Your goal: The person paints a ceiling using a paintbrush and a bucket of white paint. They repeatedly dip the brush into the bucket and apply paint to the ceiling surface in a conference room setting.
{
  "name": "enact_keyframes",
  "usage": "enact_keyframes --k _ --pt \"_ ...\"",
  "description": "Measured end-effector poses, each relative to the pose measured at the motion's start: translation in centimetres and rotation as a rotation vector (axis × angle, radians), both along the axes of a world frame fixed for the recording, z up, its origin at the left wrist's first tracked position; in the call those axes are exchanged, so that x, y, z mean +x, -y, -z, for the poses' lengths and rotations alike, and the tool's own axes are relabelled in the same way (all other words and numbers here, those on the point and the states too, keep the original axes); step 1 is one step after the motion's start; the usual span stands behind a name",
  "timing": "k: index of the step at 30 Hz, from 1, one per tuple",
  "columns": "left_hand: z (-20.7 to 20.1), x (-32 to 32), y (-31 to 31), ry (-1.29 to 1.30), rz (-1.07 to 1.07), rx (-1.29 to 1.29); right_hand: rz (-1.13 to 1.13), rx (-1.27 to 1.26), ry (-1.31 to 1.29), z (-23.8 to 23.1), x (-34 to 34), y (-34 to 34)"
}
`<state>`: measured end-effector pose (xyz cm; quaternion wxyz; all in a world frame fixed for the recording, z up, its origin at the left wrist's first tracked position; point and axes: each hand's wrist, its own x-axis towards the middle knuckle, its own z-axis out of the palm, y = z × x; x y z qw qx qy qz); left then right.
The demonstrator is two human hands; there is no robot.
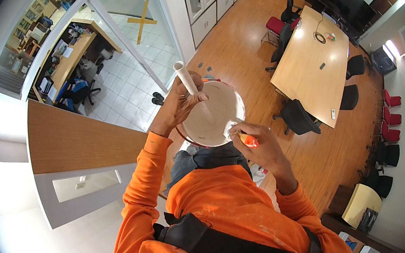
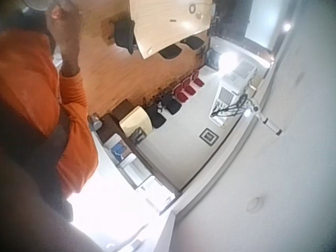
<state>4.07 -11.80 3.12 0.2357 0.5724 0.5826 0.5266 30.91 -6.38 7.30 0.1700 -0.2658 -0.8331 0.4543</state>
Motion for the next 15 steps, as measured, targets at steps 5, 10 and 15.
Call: enact_keyframes --k 5,10,15 --pt "-0.5 -0.2 0.3 -0.085 -0.042 -0.023 0.045 0.049 -0.075 1.4 -0.3 0.0" --pt "0.0 -0.1 -0.1 -0.095 -0.095 0.039 0.034 0.148 -0.059 1.7 -0.5 -0.2" --pt "-0.7 -0.5 -0.1 -0.324 -0.094 0.072 0.051 0.210 -0.040 2.6 -0.6 -0.1"
